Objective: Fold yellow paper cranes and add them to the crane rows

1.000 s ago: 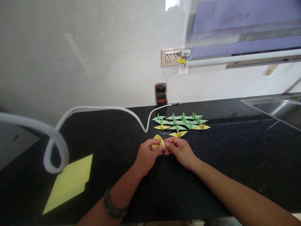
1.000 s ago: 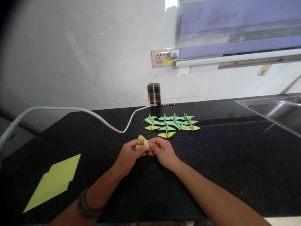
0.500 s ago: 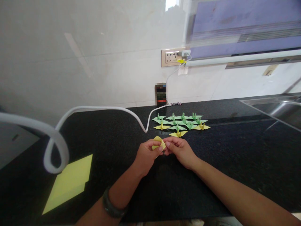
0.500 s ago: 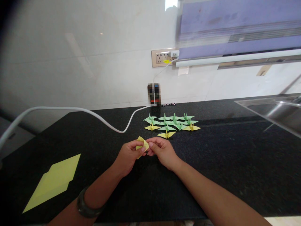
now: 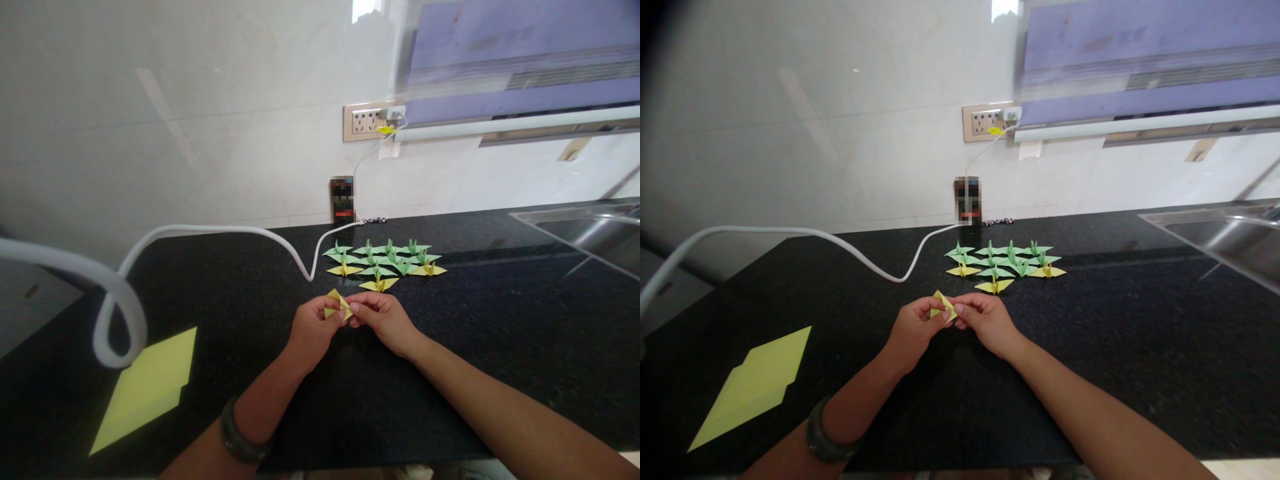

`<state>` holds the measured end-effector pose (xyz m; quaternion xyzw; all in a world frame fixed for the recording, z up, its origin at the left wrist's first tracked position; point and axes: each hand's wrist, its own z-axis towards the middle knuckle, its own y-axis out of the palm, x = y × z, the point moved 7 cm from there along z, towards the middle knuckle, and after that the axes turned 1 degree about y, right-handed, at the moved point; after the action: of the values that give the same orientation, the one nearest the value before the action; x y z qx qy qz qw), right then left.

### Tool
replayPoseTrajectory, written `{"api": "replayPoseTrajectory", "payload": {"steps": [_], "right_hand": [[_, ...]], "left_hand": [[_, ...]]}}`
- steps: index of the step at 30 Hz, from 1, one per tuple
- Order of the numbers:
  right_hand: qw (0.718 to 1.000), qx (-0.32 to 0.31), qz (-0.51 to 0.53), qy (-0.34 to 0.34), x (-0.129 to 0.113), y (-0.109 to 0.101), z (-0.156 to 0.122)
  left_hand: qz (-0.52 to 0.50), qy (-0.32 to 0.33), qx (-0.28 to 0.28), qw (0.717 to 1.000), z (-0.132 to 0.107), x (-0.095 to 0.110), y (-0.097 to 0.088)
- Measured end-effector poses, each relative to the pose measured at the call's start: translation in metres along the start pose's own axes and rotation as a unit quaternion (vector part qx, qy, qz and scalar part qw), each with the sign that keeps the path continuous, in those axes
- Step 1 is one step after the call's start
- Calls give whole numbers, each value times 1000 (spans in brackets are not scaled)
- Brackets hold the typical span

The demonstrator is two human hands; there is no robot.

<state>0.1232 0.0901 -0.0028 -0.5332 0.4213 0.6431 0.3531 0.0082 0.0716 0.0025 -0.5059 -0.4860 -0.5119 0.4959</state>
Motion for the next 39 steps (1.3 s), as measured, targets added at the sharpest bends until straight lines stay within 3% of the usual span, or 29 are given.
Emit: {"api": "replayPoseTrajectory", "payload": {"steps": [8,21,26,31,39], "right_hand": [[993,-9,-117,-28,-11,1,-1],[946,57,-297,-117,-20,-1,-6],[938,54,-315,-138,-24,1,-5],[950,67,-277,-125,-21,-3,-4],[959,64,-260,-97,-15,-3,-4]], "left_hand": [[1,19,19,1000,2,-5,-2],[0,77,34,996,-4,12,4],[35,77,39,996,-5,13,4],[36,68,52,996,-7,15,3],[72,46,7,996,-6,12,7]]}}
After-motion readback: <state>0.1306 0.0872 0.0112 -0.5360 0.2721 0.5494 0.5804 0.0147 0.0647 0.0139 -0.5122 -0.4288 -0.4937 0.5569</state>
